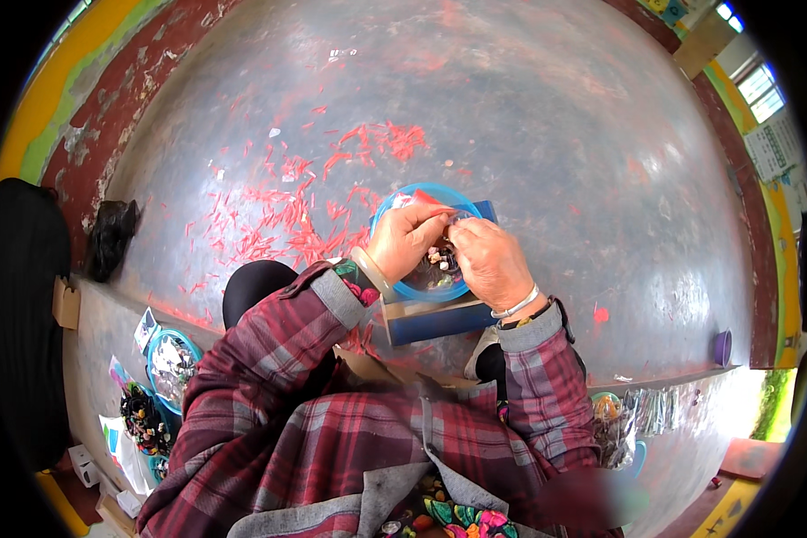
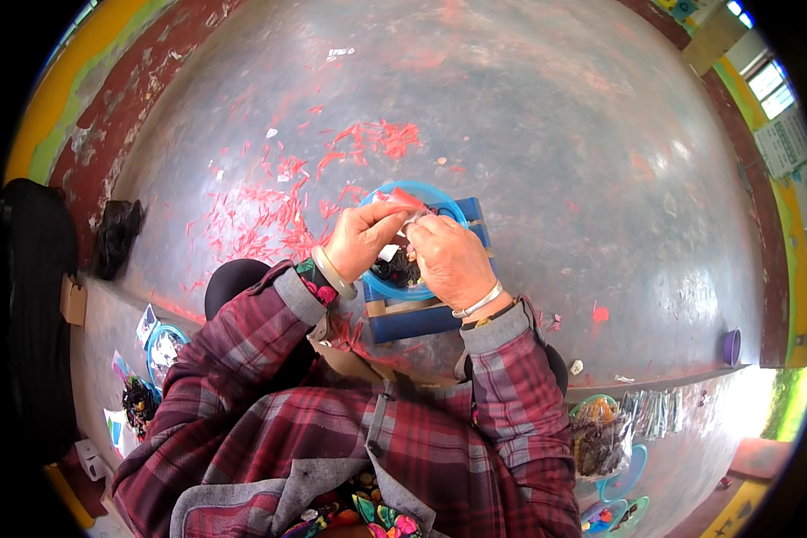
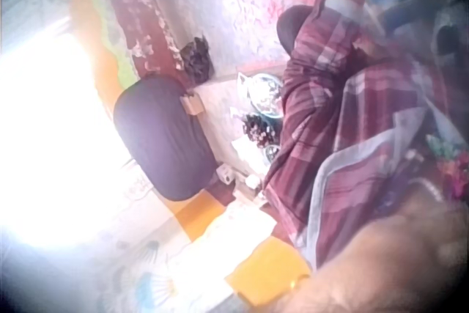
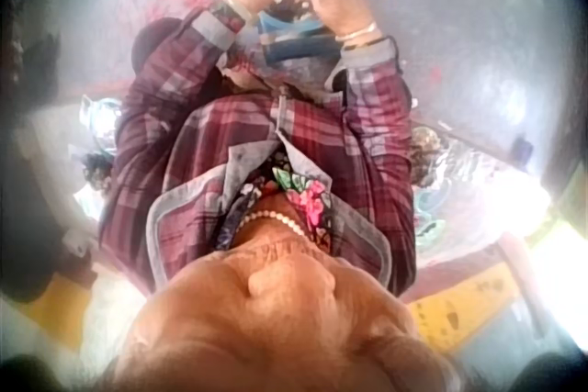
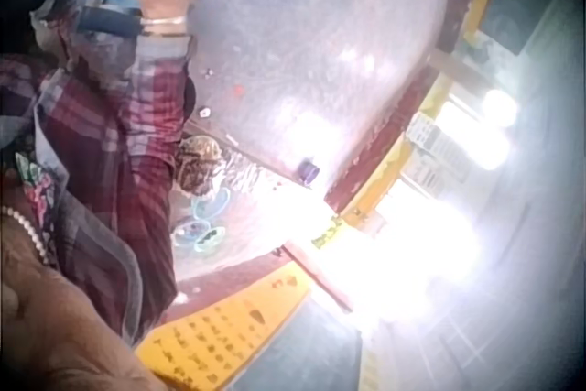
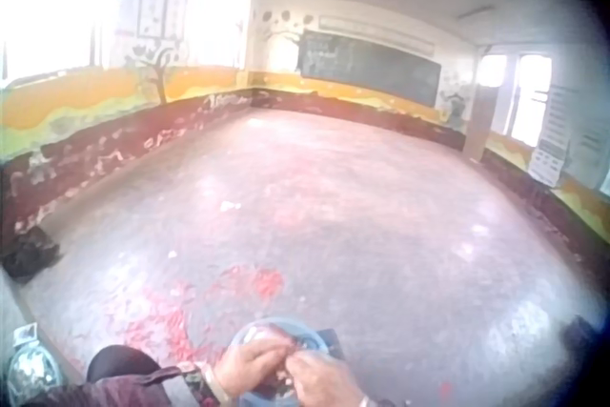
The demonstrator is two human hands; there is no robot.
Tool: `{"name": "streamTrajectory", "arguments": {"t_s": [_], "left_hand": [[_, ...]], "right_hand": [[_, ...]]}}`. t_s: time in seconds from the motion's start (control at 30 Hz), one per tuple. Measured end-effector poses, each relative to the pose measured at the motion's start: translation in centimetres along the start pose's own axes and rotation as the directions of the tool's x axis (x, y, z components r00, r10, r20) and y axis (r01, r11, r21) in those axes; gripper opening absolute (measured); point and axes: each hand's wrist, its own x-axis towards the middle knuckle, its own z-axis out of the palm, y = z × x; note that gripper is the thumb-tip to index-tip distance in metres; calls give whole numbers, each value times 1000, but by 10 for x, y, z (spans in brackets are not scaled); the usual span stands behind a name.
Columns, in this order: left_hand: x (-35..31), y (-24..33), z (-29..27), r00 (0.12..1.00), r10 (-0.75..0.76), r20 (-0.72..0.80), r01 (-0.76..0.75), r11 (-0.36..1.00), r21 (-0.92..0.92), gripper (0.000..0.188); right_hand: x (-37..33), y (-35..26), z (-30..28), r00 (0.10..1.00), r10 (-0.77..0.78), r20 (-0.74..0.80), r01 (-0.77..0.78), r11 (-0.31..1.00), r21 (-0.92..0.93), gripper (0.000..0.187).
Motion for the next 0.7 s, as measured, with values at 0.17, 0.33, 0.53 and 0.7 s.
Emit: {"name": "streamTrajectory", "arguments": {"t_s": [0.17,0.33,0.53,0.7], "left_hand": [[5,4,-9,988,17,-154,-8,998,59,23],[21,28,-28,949,86,-302,-68,995,67,22],[33,47,-37,967,45,-250,2,983,185,22],[39,14,-46,955,15,-297,21,993,119,23]], "right_hand": [[8,-5,-1,973,6,-231,23,992,126,21],[8,21,2,858,469,-208,-355,836,419,17],[-28,105,78,770,598,221,-603,796,-56,14],[-23,107,90,742,577,342,-587,805,-86,19]]}}
